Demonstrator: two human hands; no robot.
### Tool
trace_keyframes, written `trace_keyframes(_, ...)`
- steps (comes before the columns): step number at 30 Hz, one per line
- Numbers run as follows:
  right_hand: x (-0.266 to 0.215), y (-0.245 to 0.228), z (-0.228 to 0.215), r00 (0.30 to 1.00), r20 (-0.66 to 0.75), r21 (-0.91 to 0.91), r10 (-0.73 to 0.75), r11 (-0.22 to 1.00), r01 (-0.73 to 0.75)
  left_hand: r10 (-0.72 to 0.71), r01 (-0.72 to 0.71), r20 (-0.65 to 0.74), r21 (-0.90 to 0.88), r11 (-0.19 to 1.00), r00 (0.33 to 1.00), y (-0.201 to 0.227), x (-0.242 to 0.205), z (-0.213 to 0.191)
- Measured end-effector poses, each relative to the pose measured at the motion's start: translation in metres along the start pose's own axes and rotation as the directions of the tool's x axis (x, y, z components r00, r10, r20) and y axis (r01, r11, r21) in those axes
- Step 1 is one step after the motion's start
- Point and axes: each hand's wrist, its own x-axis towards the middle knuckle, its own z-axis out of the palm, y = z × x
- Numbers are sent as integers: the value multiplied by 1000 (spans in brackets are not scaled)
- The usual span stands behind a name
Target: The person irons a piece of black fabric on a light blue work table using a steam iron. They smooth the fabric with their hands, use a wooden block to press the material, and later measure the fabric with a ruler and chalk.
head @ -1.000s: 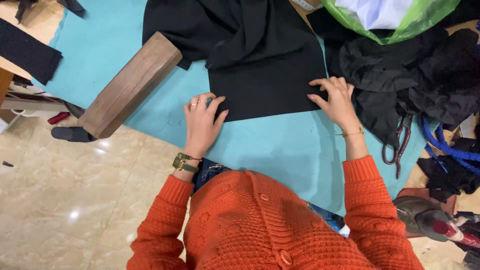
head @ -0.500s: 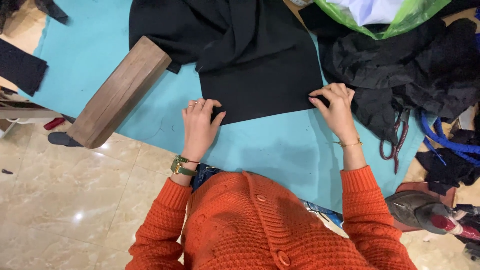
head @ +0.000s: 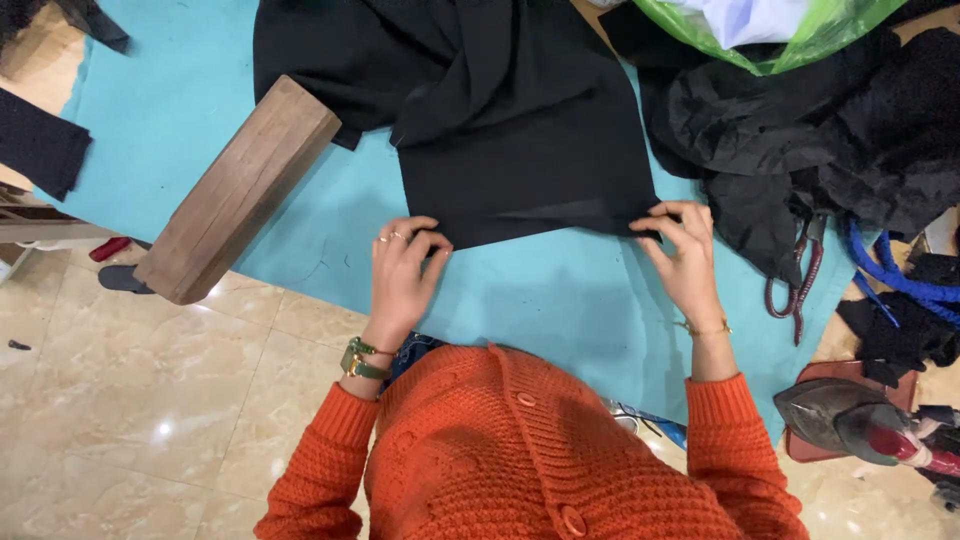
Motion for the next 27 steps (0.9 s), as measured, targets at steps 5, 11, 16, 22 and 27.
trace_keyframes(5,-23,8,9,998,-4,-17,65,998,-65,71,-72,-5,-38,997,997,1,-26,8)
trace_keyframes(11,-32,10,13,996,-16,-14,88,996,-88,208,-204,-49,77,976,977,0,-42,13)
trace_keyframes(16,-31,13,13,996,-27,-38,85,996,-86,197,-191,-60,93,977,979,-5,-44,17)
trace_keyframes(22,-12,9,3,998,-28,-54,59,997,-60,159,-154,-95,62,986,983,-9,-35,15)
trace_keyframes(27,21,16,3,997,-75,-63,6,998,-11,127,-120,-134,59,991,983,-13,-5,11)
